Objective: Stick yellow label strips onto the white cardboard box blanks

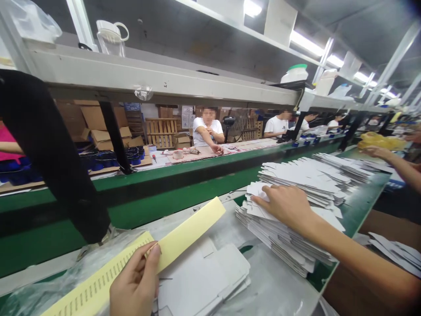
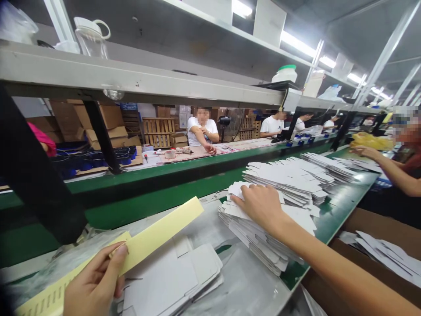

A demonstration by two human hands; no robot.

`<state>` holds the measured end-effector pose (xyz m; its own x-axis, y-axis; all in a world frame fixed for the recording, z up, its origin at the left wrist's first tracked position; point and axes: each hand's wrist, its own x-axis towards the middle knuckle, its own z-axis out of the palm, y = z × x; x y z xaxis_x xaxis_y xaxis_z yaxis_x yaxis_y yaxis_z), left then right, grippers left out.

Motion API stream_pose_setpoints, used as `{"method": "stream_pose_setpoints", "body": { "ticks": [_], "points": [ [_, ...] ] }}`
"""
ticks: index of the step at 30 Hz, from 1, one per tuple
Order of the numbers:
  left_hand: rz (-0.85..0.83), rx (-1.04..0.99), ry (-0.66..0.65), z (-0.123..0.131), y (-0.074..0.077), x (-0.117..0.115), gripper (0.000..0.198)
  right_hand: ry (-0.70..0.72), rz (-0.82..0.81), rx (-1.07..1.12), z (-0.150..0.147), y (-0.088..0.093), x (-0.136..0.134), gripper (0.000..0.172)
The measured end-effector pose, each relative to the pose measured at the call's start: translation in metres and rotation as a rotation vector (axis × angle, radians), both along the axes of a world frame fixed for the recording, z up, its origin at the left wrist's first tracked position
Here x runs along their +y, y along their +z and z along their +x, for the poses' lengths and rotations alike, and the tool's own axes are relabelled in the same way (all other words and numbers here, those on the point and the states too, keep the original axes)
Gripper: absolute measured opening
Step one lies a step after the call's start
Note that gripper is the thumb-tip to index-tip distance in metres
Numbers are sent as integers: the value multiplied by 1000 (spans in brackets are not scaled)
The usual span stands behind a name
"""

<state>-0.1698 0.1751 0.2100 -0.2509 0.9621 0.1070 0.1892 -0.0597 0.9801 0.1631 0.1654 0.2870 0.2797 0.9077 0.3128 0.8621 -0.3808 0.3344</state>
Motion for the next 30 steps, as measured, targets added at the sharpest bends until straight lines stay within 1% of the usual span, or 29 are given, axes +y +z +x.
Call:
{"method": "stream_pose_setpoints", "body": {
  "ticks": [5,9,12,13,14,15,16,17,18,19,20,21,22,24,25,28,30],
  "points": [
    [14,-3,10,0,1,2,53,-18,58,8,13,-3,3,52],
    [52,-46,-62,2,-1,2,55,12,29,-6,22,-2,9,53],
    [50,-67,-127,5,-2,2,53,0,-44,3,13,4,12,49],
    [54,-81,-145,6,-2,1,51,23,-24,0,5,7,12,45],
    [59,-100,-164,7,-3,1,49,93,34,-1,-6,9,10,41],
    [60,-119,-185,7,-3,0,49,223,120,10,-20,10,6,36],
    [56,-138,-210,8,-4,-1,50,399,226,38,-38,9,3,32],
    [53,-154,-234,9,-5,-2,51,621,315,96,-57,8,-1,28],
    [51,-166,-253,9,-6,-2,52,848,361,195,-78,5,-4,25],
    [54,-171,-264,8,-7,-3,52,1014,366,302,-98,1,-6,23],
    [66,-167,-265,7,-8,-2,51,1128,325,389,-117,-4,-7,21],
    [84,-154,-256,6,-9,-1,50,1190,268,454,-134,-8,-5,19],
    [105,-135,-238,3,-10,1,48,1213,194,514,-147,-11,-1,15],
    [145,-87,-193,-3,-12,7,44,1200,67,634,-165,-14,10,11],
    [164,-65,-174,-7,-12,11,43,1185,36,698,-169,-14,17,12],
    [216,-14,-121,-19,-12,21,39,1155,42,839,-173,-10,33,20],
    [251,-1,-82,-24,-11,25,37,1151,36,864,-173,-8,40,23]
  ]
}}
